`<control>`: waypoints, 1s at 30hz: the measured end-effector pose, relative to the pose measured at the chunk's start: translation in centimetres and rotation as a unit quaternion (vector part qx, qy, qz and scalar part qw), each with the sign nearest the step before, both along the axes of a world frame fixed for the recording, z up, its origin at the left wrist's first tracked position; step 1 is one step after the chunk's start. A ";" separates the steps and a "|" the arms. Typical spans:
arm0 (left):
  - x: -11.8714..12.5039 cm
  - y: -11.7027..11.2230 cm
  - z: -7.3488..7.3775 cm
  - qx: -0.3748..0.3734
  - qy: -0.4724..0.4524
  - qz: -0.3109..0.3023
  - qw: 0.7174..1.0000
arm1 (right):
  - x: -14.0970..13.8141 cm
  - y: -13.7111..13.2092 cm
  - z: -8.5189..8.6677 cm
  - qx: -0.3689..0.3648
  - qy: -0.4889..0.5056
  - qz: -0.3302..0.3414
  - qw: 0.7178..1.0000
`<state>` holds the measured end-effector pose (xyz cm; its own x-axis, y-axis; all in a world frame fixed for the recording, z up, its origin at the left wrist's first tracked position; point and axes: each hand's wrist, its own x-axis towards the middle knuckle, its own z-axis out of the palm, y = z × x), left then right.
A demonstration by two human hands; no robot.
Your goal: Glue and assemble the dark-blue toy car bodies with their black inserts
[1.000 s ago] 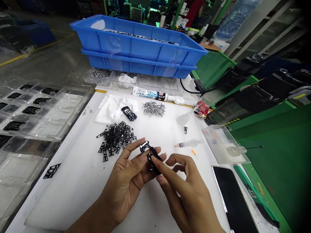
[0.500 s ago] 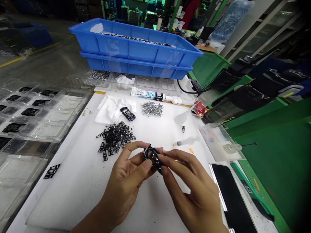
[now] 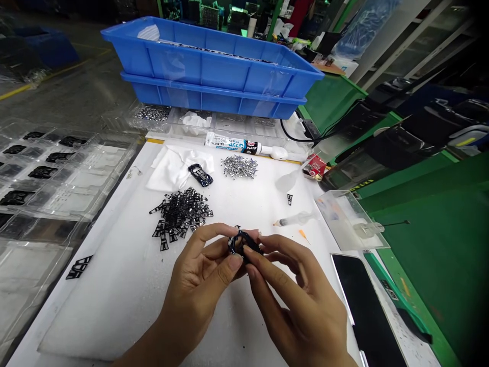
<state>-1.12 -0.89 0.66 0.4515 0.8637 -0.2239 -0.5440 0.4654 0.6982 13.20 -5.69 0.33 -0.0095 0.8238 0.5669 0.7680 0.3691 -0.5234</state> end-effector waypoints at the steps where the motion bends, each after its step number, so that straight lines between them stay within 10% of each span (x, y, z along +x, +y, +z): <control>1: 0.0 -0.1 0.0 0.003 0.003 0.005 1.000 | -0.1 0.0 -0.1 0.006 -0.003 -0.004 1.000; 30: 0.2 -0.5 -0.2 0.051 0.063 0.008 0.997 | 0.3 0.1 0.9 -0.027 -0.025 -0.050 0.998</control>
